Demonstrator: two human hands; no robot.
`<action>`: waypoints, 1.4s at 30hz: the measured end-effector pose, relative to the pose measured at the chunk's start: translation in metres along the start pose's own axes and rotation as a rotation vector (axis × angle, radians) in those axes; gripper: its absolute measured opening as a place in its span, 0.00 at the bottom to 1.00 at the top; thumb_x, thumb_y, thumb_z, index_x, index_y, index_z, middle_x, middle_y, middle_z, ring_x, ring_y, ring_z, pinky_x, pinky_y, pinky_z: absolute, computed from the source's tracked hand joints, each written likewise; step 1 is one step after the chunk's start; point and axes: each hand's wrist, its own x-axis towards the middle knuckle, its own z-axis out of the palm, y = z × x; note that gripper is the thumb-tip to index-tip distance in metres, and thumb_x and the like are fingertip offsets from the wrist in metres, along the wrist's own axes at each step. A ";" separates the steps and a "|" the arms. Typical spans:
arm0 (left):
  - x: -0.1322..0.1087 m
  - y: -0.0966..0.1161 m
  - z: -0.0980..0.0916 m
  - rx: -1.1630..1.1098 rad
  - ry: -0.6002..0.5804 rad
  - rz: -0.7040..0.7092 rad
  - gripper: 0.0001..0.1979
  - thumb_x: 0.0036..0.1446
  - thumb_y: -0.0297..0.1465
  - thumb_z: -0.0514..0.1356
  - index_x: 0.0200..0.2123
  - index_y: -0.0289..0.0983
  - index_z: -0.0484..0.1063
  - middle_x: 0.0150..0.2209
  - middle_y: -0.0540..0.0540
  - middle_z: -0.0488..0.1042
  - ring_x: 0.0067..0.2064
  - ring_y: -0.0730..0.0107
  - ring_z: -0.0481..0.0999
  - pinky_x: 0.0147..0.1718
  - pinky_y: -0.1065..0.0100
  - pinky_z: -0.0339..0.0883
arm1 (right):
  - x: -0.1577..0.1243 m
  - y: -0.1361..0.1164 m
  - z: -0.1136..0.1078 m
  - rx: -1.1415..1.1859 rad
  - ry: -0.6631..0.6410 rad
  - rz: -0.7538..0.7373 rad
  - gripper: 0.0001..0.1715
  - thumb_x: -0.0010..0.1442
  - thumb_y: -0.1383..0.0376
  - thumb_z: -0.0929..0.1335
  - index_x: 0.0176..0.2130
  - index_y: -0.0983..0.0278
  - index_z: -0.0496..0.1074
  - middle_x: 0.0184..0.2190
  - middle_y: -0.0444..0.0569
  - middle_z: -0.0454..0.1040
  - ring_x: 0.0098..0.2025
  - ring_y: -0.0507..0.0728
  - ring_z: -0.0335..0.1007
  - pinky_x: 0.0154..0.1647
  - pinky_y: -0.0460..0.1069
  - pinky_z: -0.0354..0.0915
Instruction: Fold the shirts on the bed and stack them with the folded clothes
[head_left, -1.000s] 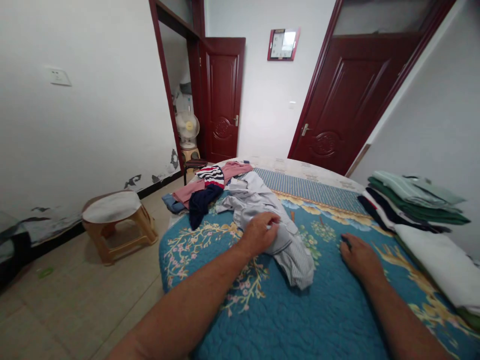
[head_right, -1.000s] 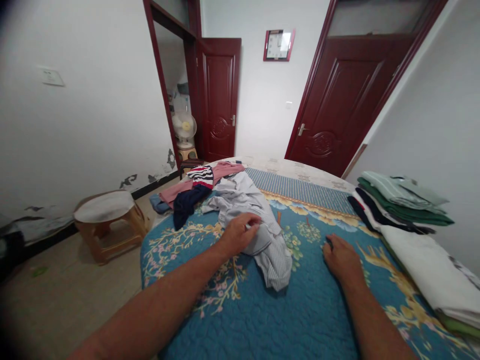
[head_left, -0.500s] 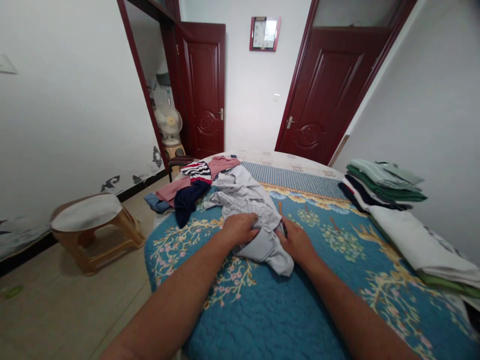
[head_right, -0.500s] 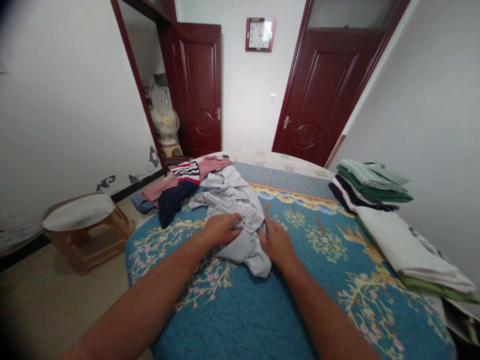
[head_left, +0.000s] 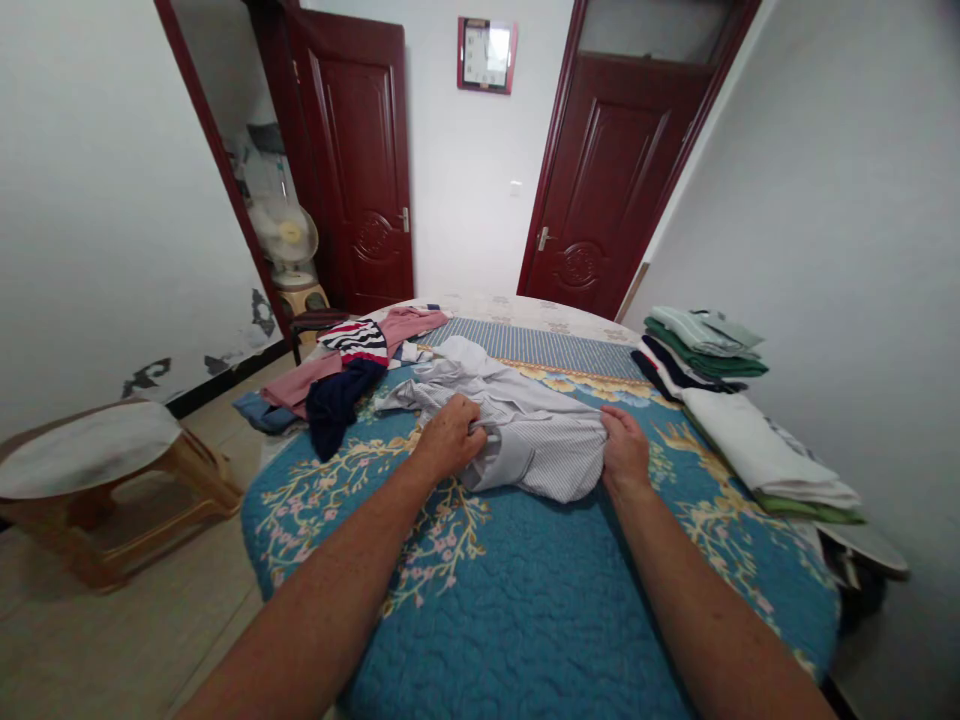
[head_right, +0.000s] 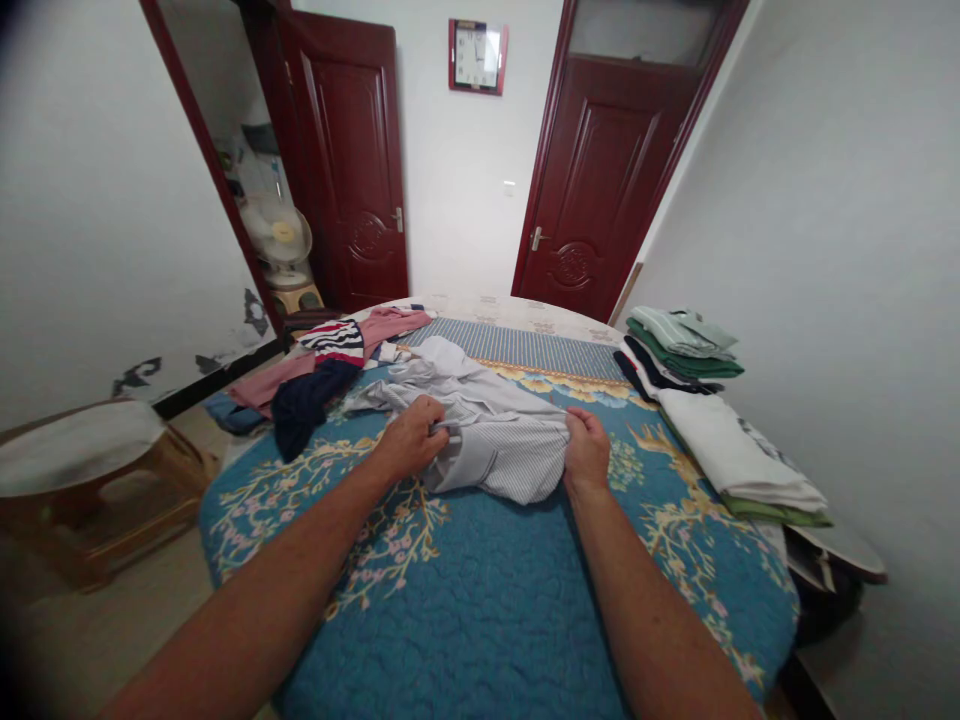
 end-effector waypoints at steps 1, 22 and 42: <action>-0.001 0.002 0.001 -0.012 -0.014 0.004 0.03 0.60 0.30 0.59 0.35 0.42 0.73 0.41 0.43 0.75 0.45 0.58 0.76 0.47 0.62 0.68 | 0.001 -0.002 -0.003 0.007 -0.004 -0.003 0.20 0.46 0.56 0.74 0.40 0.59 0.78 0.30 0.41 0.78 0.33 0.56 0.72 0.33 0.49 0.67; -0.002 -0.003 -0.007 -0.210 -0.028 0.156 0.09 0.61 0.37 0.69 0.42 0.41 0.78 0.43 0.42 0.80 0.47 0.56 0.78 0.54 0.57 0.71 | -0.018 -0.003 -0.002 0.171 -0.381 0.021 0.50 0.51 0.63 0.77 0.71 0.56 0.67 0.75 0.52 0.63 0.73 0.63 0.62 0.69 0.57 0.66; -0.006 -0.004 -0.027 -1.581 -0.017 -0.248 0.41 0.44 0.40 0.79 0.61 0.39 0.74 0.48 0.39 0.84 0.44 0.52 0.86 0.44 0.58 0.80 | -0.039 0.025 0.013 -0.738 -0.659 -0.591 0.54 0.63 0.60 0.69 0.79 0.63 0.46 0.56 0.59 0.78 0.55 0.65 0.76 0.62 0.63 0.70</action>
